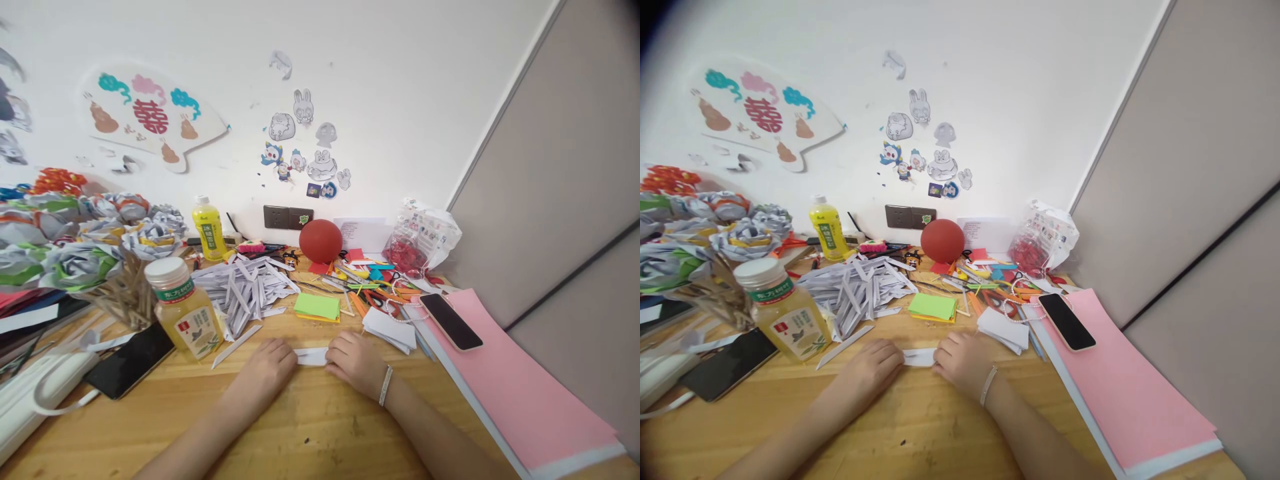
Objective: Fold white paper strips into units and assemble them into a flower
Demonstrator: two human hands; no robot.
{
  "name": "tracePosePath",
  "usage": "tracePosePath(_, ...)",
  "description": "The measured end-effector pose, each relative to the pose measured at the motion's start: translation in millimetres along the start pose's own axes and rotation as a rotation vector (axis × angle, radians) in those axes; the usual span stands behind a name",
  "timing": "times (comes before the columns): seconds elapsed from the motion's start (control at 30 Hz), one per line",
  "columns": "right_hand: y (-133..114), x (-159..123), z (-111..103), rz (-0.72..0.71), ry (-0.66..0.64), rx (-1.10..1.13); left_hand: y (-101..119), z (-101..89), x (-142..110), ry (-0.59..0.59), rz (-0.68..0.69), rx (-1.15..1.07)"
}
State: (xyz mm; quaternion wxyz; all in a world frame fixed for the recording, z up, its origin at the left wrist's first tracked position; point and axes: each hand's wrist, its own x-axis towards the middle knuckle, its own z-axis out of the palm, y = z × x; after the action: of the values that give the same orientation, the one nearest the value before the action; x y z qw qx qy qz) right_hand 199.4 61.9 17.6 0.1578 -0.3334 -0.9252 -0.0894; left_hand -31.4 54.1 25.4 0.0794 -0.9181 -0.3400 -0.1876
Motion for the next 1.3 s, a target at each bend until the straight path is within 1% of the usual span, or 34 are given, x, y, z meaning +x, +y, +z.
tracePosePath(0.13,-3.8,1.7,0.6,0.037,-0.010,0.014,1.4,1.8,0.1,-0.001,-0.058,-0.047)
tracePosePath(0.2,-6.8,2.8,2.0,0.111,0.007,0.099,2.0,2.1,0.6,0.010,-0.099,-0.099)
tracePosePath(0.27,-9.7,4.0,3.2,0.216,0.030,0.218,2.8,1.3,1.3,0.015,-0.143,-0.143)
tracePosePath(0.37,-12.9,5.3,3.6,0.360,0.056,0.346,4.7,-0.9,2.4,0.000,-0.198,-0.164)
tracePosePath(0.47,-14.3,5.6,2.9,0.430,0.056,0.399,6.5,-1.8,3.4,-0.021,-0.227,-0.155)
tracePosePath(0.57,-15.1,5.6,2.8,0.445,0.057,0.395,7.7,-1.2,4.3,-0.040,-0.237,-0.141)
tracePosePath(0.67,-17.1,6.6,4.1,0.470,0.069,0.355,9.0,-1.3,6.1,-0.025,-0.249,-0.142)
tracePosePath(0.8,-21.2,9.5,6.7,0.514,0.075,0.309,11.9,-1.8,9.7,-0.017,-0.314,-0.145)
tracePosePath(0.9,-23.5,11.6,8.2,0.544,0.065,0.277,13.5,0.5,12.2,-0.038,-0.360,-0.080)
tracePosePath(1.07,-25.6,13.0,10.3,0.569,0.073,0.261,14.3,6.8,13.4,-0.088,-0.364,0.041)
tracePosePath(1.3,-27.1,12.0,11.3,0.587,0.078,0.285,13.7,2.7,9.2,-0.120,-0.364,0.025)
